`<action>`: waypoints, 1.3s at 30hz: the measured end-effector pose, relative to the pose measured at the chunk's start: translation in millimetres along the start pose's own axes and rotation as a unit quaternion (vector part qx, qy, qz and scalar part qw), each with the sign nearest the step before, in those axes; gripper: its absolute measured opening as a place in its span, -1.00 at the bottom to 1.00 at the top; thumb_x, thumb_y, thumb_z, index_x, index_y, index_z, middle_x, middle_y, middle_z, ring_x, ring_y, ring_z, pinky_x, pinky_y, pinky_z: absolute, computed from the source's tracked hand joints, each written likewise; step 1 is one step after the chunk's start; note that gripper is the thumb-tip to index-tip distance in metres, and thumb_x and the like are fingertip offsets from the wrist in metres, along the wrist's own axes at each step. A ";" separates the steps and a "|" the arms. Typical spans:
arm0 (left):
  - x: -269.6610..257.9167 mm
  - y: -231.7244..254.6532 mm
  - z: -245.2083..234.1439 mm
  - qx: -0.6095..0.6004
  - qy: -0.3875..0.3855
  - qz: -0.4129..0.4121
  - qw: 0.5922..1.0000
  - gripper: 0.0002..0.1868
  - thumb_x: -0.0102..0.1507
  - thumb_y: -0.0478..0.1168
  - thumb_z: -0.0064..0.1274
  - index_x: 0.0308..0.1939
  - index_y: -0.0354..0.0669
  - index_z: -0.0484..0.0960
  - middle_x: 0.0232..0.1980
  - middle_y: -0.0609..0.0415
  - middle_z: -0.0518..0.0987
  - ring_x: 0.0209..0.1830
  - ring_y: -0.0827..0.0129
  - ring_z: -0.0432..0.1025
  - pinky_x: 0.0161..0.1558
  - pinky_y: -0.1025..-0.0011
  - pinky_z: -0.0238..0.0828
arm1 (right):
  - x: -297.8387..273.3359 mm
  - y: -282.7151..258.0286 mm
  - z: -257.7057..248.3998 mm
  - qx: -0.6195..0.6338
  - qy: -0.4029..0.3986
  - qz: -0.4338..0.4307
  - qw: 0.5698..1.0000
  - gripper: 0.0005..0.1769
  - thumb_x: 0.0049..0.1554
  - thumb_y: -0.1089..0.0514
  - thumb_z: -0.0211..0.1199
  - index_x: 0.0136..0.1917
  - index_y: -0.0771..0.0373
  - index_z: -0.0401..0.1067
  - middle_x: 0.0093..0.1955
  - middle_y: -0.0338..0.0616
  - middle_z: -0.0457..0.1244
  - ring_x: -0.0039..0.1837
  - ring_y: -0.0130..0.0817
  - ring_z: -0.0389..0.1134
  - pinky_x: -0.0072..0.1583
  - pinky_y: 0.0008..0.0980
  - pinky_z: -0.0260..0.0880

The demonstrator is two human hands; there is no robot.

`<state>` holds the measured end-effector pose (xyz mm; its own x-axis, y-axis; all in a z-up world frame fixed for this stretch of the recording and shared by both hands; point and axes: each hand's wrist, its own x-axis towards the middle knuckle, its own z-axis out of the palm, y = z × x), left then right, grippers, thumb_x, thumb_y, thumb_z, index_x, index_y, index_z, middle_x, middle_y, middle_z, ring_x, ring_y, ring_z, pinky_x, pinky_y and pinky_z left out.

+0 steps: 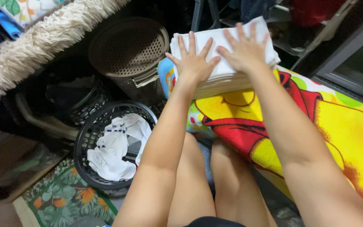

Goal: The person repeatedly picks up white towels with blue squares from a black basket, folds them on a yellow patterned cushion, and stacks them. The process continues throughout the clip.

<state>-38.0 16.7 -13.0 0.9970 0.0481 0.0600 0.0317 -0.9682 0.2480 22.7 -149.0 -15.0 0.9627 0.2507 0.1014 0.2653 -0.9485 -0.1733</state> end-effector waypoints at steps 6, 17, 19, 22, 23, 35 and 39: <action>-6.3 -17.1 -5.9 -0.073 0.059 0.062 0.994 -0.28 0.30 0.33 -0.09 0.54 0.45 0.19 0.68 -0.13 -0.28 0.68 -0.12 -0.48 0.40 -0.53 -0.50 | -21.6 22.9 -25.7 -0.018 0.034 0.037 0.999 -0.19 0.18 -0.46 -0.13 0.60 -0.17 0.01 0.70 -0.07 -0.29 0.64 0.30 -0.43 0.43 0.58 -0.53; -186.0 -232.0 175.8 -0.263 0.314 -0.122 0.904 -0.55 0.34 -0.20 0.00 0.33 -0.10 0.49 0.50 -0.30 0.25 0.52 -0.18 0.12 0.52 0.05 0.01 | -144.7 -138.1 53.1 0.231 0.140 -0.374 0.887 -0.44 0.12 0.19 0.42 0.39 0.21 0.45 0.58 0.21 0.09 0.65 0.32 -0.08 0.58 0.20 -0.05; -219.0 -273.5 214.0 -0.133 0.170 -0.239 0.947 -0.45 0.25 -0.16 0.06 0.35 -0.12 0.48 0.44 -0.48 0.24 0.53 -0.35 -0.01 0.50 -0.10 -0.19 | -171.3 -172.1 75.8 0.252 0.097 -0.395 0.878 -0.43 0.08 0.20 0.42 0.37 0.22 0.46 0.57 0.22 0.09 0.66 0.31 -0.09 0.57 0.22 -0.06; -252.5 -319.2 253.8 -0.190 0.032 -0.345 0.918 -0.45 0.20 -0.10 0.08 0.31 0.11 0.56 0.45 -0.48 0.23 0.54 -0.27 0.01 0.50 0.02 -0.12 | -192.6 -202.2 96.2 0.250 0.045 -0.397 0.882 -0.43 0.04 0.20 0.40 0.33 0.20 0.47 0.54 0.16 0.11 0.64 0.24 -0.06 0.55 0.23 -0.04; -256.0 -326.6 264.5 -0.197 0.000 -0.319 0.927 -0.49 0.17 -0.06 0.12 0.23 0.14 0.62 0.43 -0.43 0.27 0.52 -0.21 0.07 0.48 0.06 -0.05 | -197.5 -207.3 101.4 0.251 0.030 -0.397 0.882 -0.44 0.04 0.20 0.40 0.34 0.20 0.48 0.54 0.16 0.11 0.64 0.24 -0.05 0.54 0.23 -0.03; -210.0 -300.4 245.8 -0.294 0.226 -0.338 0.865 -0.69 0.10 -0.04 0.30 -0.19 -0.11 0.73 -0.14 -0.16 0.71 -0.08 -0.01 0.60 0.03 0.18 0.49 | -193.5 -177.6 111.7 0.263 -0.020 -0.332 0.905 -0.44 0.04 0.18 0.40 0.32 0.17 0.47 0.52 0.16 0.13 0.63 0.18 -0.03 0.52 0.06 0.05; -201.4 -276.6 138.3 -0.384 0.331 -0.232 0.830 -0.72 0.22 -0.14 0.25 -0.10 -0.23 0.61 -0.19 -0.05 0.66 -0.21 0.18 0.49 -0.11 0.27 0.44 | -195.8 -175.5 97.7 0.320 -0.052 -0.287 0.901 -0.26 0.00 0.21 0.39 0.45 0.16 0.32 0.52 0.14 0.14 0.57 0.11 0.06 0.47 -0.08 0.13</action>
<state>-237.8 240.9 -227.4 0.6251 0.7422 0.2415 0.0939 -0.3787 0.9207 -207.3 -12.7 -100.1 0.6476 0.7131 0.2685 0.6656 -0.3579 -0.6549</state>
